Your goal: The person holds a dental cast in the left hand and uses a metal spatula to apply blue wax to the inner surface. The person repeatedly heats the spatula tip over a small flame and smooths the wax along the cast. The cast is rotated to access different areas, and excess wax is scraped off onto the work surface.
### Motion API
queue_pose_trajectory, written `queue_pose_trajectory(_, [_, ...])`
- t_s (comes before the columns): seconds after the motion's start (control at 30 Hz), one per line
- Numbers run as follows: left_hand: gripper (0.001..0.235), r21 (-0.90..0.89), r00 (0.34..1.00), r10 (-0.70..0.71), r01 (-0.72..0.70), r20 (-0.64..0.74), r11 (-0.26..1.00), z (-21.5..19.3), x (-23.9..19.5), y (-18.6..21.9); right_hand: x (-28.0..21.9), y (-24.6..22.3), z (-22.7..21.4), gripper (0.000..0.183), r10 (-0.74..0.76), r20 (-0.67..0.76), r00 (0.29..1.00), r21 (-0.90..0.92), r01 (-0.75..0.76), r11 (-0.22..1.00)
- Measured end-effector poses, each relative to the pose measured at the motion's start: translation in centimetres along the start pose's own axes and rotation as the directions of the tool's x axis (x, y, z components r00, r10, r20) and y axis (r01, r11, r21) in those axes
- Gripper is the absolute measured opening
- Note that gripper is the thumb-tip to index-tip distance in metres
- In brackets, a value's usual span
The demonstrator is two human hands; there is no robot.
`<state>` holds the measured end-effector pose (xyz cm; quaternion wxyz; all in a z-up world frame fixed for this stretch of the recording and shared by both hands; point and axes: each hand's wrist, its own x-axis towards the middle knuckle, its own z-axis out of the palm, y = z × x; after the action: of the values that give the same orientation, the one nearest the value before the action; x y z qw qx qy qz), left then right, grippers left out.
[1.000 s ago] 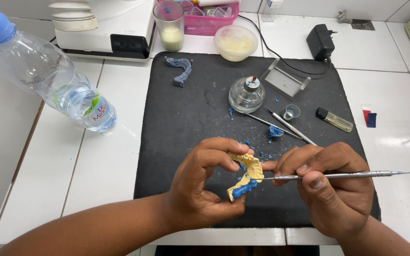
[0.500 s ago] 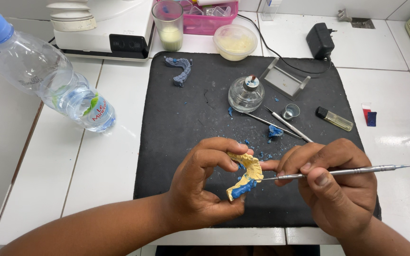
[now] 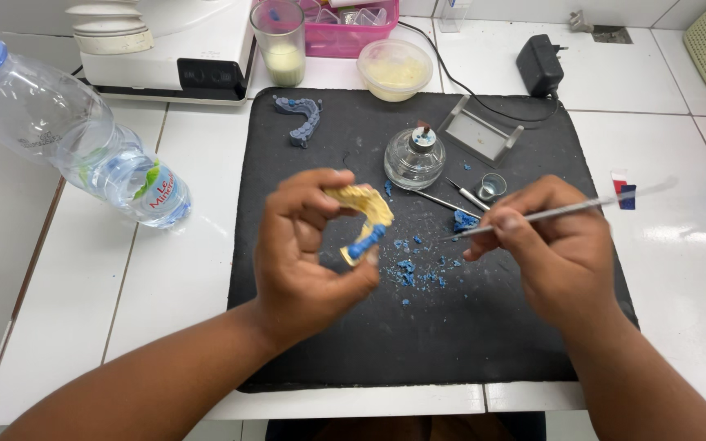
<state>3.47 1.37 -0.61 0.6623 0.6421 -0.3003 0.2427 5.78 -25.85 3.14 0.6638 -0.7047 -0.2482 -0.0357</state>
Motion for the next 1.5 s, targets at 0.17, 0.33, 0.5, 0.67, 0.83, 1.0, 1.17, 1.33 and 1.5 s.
queue_pose_trajectory(0.17, [0.066,0.043,0.996,-0.042,0.046,-0.082,0.998,-0.6,0.7,-0.9,3.2,2.9,0.3,0.017,0.431,-0.065,0.900,-0.157,-0.436,0.886])
queue_pose_trajectory(0.33, [0.067,0.066,0.998,-0.051,0.052,-0.026,0.996,-0.3,0.5,-0.6,3.8,3.7,0.9,0.019,0.506,-0.116,0.855,-0.170,-0.519,0.838])
queue_pose_trajectory(0.5, [0.066,0.055,0.997,-0.072,0.072,0.011,0.996,-0.2,0.5,-0.4,3.6,3.2,1.6,0.019,0.500,-0.159,0.851,-0.273,-0.525,0.806])
queue_pose_trajectory(0.67, [0.066,0.062,0.996,-0.081,0.079,0.035,0.995,-0.1,0.6,-0.2,3.9,2.7,1.9,0.019,0.497,-0.177,0.850,-0.307,-0.527,0.792])
queue_pose_trajectory(0.83, [0.065,0.088,0.996,-0.082,0.078,0.043,0.993,-0.1,0.7,-0.2,3.8,2.5,2.0,0.018,0.504,-0.195,0.842,-0.321,-0.540,0.778])
queue_pose_trajectory(1.0, [0.063,0.044,0.989,-0.131,0.128,0.072,0.991,0.0,0.7,-0.1,3.9,2.8,1.8,0.017,0.495,-0.193,0.847,-0.301,-0.532,0.791])
queue_pose_trajectory(1.17, [0.060,-0.019,0.947,-0.263,0.271,0.182,0.962,0.4,0.9,0.0,3.7,2.9,1.3,0.014,0.408,-0.172,0.897,-0.275,-0.442,0.854])
queue_pose_trajectory(1.33, [0.058,0.084,0.828,-0.377,0.378,0.416,0.922,0.5,1.5,0.7,3.5,0.3,-0.6,0.018,0.142,-0.106,0.984,-0.371,-0.172,0.913])
queue_pose_trajectory(1.5, [0.056,0.177,0.702,-0.306,0.252,0.643,0.951,0.7,2.1,1.8,3.8,-3.5,-4.6,0.043,0.572,-0.249,0.782,-0.779,-0.513,0.362])
